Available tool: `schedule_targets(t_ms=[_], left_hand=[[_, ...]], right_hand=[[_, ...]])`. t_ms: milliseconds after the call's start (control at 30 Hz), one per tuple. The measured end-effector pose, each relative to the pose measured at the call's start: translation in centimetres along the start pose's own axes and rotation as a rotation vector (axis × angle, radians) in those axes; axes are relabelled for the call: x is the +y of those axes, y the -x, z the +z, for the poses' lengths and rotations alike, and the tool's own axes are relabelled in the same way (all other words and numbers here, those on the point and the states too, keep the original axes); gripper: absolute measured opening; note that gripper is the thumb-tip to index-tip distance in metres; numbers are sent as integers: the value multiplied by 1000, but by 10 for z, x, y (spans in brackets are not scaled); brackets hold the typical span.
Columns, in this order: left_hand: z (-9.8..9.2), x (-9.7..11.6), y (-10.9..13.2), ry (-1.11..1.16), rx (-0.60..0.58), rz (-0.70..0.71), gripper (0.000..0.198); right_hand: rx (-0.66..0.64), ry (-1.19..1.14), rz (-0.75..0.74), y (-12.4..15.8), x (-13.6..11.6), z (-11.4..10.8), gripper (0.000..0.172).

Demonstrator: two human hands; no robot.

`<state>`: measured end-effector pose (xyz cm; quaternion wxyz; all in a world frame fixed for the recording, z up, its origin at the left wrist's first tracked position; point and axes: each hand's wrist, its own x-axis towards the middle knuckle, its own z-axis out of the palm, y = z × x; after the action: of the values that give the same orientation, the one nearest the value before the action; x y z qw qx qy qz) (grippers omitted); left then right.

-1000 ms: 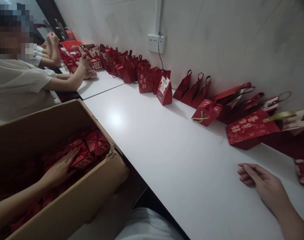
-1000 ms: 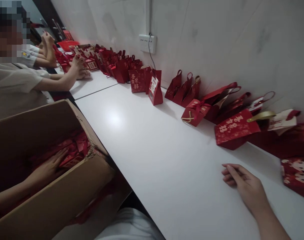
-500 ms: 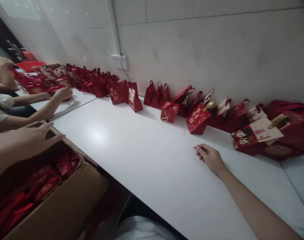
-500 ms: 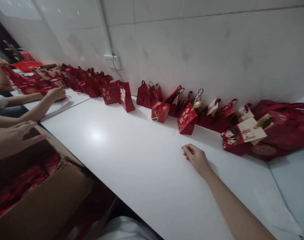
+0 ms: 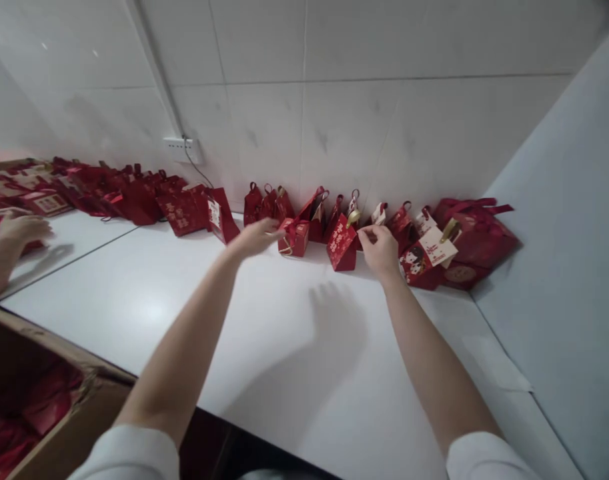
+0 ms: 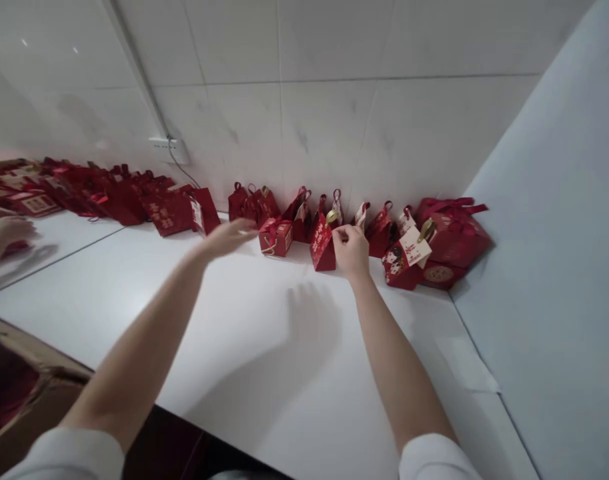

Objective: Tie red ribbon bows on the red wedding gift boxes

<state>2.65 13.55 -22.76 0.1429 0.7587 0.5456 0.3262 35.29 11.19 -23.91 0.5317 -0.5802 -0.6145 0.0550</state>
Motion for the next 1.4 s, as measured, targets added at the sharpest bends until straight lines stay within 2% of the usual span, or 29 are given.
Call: schedule_targets(t_ms=[67, 167, 200, 300, 400, 533, 633, 733, 833, 900, 967, 1033, 1100, 1167, 1200, 1233, 1267, 1333, 1400], left_hand=[[26, 2, 2, -30, -37, 48, 39], [61, -13, 18, -74, 20, 74, 55], [69, -20, 23, -132, 86, 76, 59], [84, -39, 26, -249, 147, 66, 72], [94, -45, 13, -277, 173, -7, 92], [113, -34, -14, -232, 246, -100, 116], [126, -21, -30, -28, 360, -172, 126], [131, -12, -39, 196, 434, -190, 122], [128, -7, -35, 293, 392, -124, 100], [122, -6, -24, 377, 289, -46, 88], [113, -5, -8, 463, 137, 24, 85], [97, -4, 12, 525, -37, 66, 80], [73, -3, 32, 567, -245, 94, 76], [45, -3, 48, 530, -608, 119, 81], [32, -3, 55, 443, -701, 108, 80], [20, -2, 61, 383, -726, 93, 73], [11, 0, 66, 384, -695, 59, 63], [2, 9, 74, 474, -530, -40, 51], [4, 22, 81, 513, -330, -71, 38]], right_hand=[[83, 50, -44, -10, 7, -14, 21], [256, 245, -66, -22, 32, -51, 20], [320, 346, -36, -25, 42, -66, 20], [404, 520, 157, -31, 68, -108, 23], [401, 559, 257, -32, 80, -134, 25], [328, 555, 314, -30, 78, -146, 25], [190, 526, 334, -28, 71, -147, 23], [89, 509, 336, -26, 59, -151, 22], [55, 531, 321, -23, 45, -160, 21], [19, 556, 308, -21, 35, -166, 21], [-45, 579, 303, -17, 27, -170, 20], [-120, 588, 294, -14, 18, -172, 21], [-176, 575, 265, -10, 7, -171, 22], [-222, 528, 220, -5, -9, -167, 22], [-254, 495, 194, -2, -18, -165, 21], [-296, 464, 171, 1, -29, -162, 21], [-342, 439, 145, 6, -41, -158, 21], [-461, 415, 39, 18, -67, -148, 23], [-628, 338, -113, 32, -95, -134, 27]])
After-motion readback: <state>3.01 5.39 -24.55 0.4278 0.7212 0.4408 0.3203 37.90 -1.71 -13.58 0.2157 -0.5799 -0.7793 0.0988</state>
